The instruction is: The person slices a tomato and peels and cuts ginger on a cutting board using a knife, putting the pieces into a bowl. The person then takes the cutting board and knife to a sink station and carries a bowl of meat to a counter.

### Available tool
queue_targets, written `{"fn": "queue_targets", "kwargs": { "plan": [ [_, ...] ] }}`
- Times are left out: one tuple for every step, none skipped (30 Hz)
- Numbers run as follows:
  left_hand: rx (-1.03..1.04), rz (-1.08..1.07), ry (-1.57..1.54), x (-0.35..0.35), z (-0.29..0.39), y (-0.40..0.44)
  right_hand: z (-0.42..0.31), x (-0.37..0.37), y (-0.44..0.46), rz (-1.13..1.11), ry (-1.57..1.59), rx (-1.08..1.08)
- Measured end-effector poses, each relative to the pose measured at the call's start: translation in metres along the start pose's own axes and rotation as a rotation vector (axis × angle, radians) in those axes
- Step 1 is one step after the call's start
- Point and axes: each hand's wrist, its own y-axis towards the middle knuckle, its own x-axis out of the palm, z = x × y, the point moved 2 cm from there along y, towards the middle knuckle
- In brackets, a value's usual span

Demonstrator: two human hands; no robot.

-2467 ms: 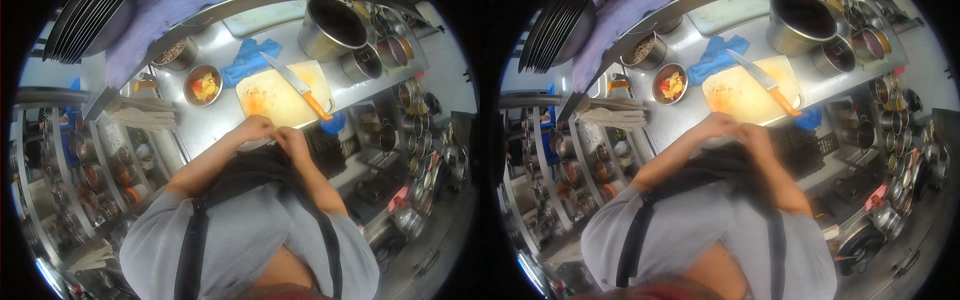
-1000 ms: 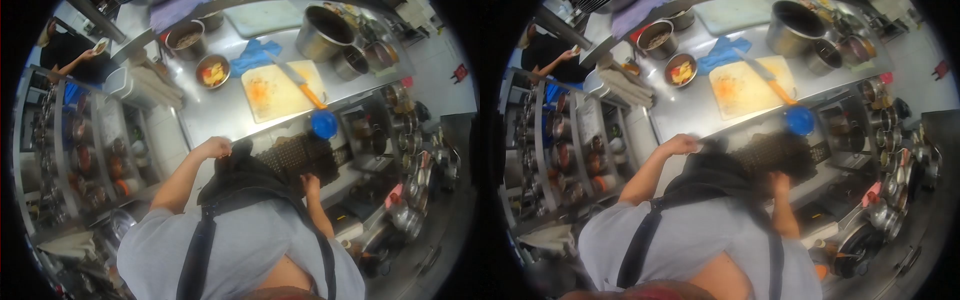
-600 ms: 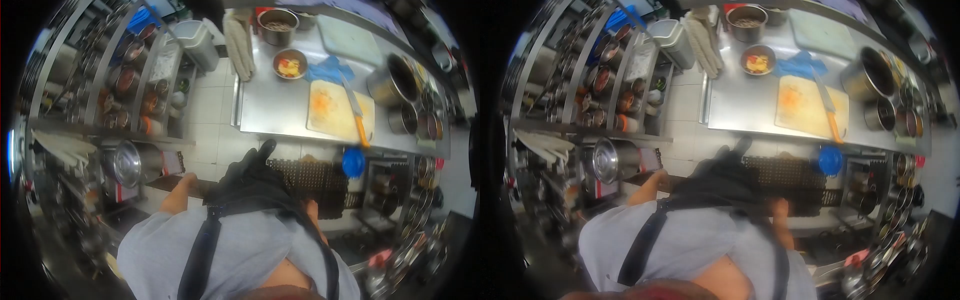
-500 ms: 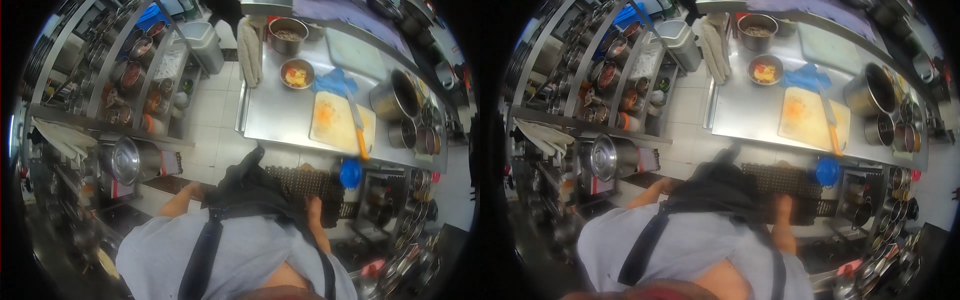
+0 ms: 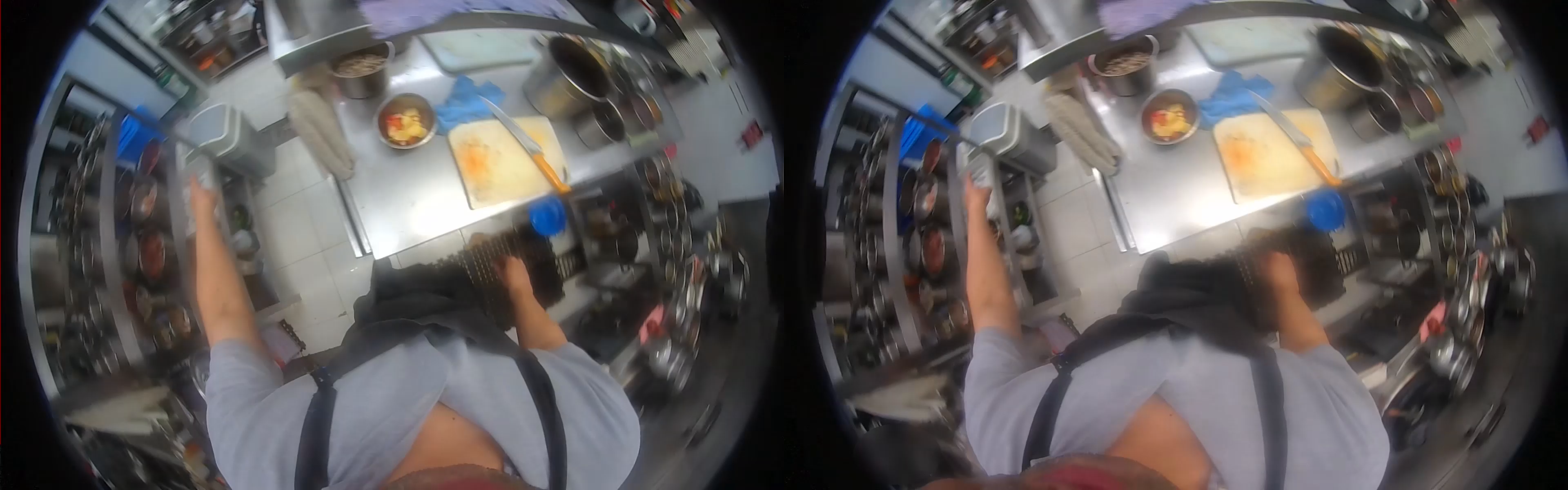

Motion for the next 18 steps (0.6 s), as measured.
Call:
{"fn": "queue_targets", "kwargs": {
  "plan": [
    [0.010,0.015,0.138,0.011,-0.001,0.002,-0.004,-0.010,-0.006,0.036,0.078,0.023],
    [0.043,-0.057,0.183,0.007,0.026,-0.030,0.005,-0.011,-0.007,0.045,0.092,0.053],
    [0.141,-0.087,0.216,0.046,-0.002,-0.025,0.015,-0.012,-0.005,0.095,0.146,0.045],
    [0.198,-0.085,0.177,0.060,0.009,-0.059,0.027,-0.016,-0.003,0.145,0.196,0.036],
    [0.113,-0.233,0.136,0.068,0.024,-0.093,0.039,-0.023,0.000,0.150,0.205,0.057],
    [-0.036,-0.312,-0.137,0.098,0.018,-0.122,0.050,-0.033,0.003,0.226,0.182,0.043],
    [-0.102,-0.441,-0.391,0.127,0.026,-0.157,0.059,-0.044,0.010,0.303,0.159,0.023],
    [-0.159,-0.489,-0.556,0.080,0.115,-0.237,0.068,-0.057,0.019,0.400,0.188,-0.021],
    [-0.102,-0.572,-0.613,0.093,0.149,-0.272,0.077,-0.072,0.033,0.499,0.213,-0.072],
    [-0.001,-0.706,-0.668,0.095,0.196,-0.307,0.082,-0.089,0.048,0.568,0.198,-0.094],
    [0.057,-0.817,-0.806,0.102,0.238,-0.338,0.083,-0.106,0.063,0.631,0.184,-0.120],
    [0.056,-0.882,-0.777,0.109,0.281,-0.359,0.082,-0.124,0.078,0.717,0.172,-0.207],
    [0.000,-0.993,-0.906,0.135,0.306,-0.373,0.079,-0.140,0.094,0.807,0.165,-0.296],
    [-0.093,-1.088,-0.969,0.162,0.329,-0.382,0.079,-0.152,0.116,0.803,0.120,-0.343],
    [-0.171,-1.120,-1.014,0.185,0.350,-0.389,0.080,-0.161,0.135,0.798,0.073,-0.388],
    [-0.157,-1.155,-1.098,0.200,0.369,-0.394,0.083,-0.166,0.154,0.792,0.078,-0.400],
    [-0.165,-1.143,-1.101,0.207,0.387,-0.395,0.085,-0.167,0.174,0.693,-0.003,-0.422],
    [-0.187,-1.145,-0.971,0.212,0.404,-0.394,0.088,-0.167,0.187,0.593,-0.087,-0.446]
  ]
}}
